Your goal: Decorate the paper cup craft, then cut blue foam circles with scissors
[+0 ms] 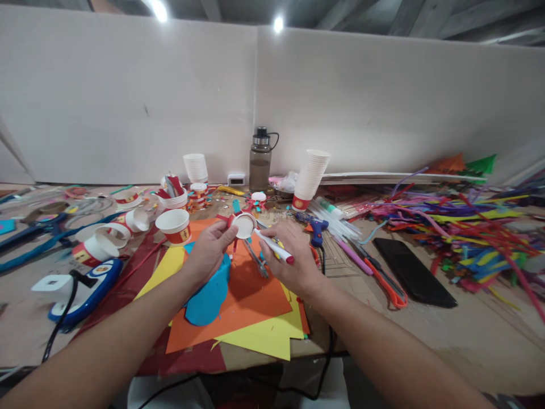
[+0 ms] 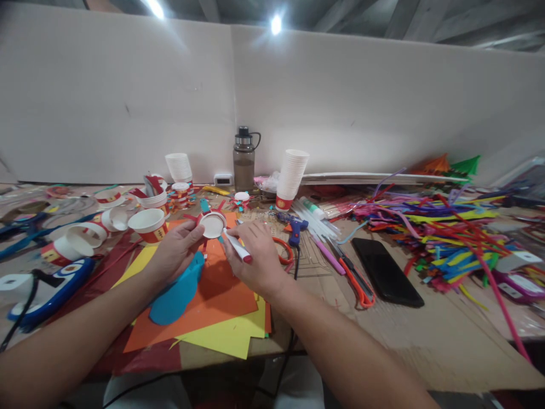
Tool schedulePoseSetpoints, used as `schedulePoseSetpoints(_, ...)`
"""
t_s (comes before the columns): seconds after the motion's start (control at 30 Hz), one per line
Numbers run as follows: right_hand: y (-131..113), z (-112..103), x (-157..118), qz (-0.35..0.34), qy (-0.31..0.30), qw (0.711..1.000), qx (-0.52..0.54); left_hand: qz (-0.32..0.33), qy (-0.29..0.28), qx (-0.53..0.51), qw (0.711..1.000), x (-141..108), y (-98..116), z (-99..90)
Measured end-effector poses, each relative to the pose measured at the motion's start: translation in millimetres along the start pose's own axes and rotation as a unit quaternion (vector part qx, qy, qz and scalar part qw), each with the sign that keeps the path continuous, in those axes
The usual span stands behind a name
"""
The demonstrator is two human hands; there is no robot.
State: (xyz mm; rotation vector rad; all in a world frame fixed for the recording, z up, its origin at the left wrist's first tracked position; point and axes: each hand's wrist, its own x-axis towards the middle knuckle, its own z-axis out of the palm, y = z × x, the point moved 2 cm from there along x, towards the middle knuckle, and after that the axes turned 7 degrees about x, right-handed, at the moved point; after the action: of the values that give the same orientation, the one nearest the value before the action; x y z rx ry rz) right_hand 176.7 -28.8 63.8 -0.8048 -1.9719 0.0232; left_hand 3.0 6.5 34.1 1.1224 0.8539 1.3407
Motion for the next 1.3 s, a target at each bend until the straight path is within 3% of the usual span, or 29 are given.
schedulePoseSetpoints(1.3,-8.7,4.6,-2.2,0.023,-0.022,0.999,0.028,0.025,-0.022,0.064,0.997,0.9,-6.8,-4.8)
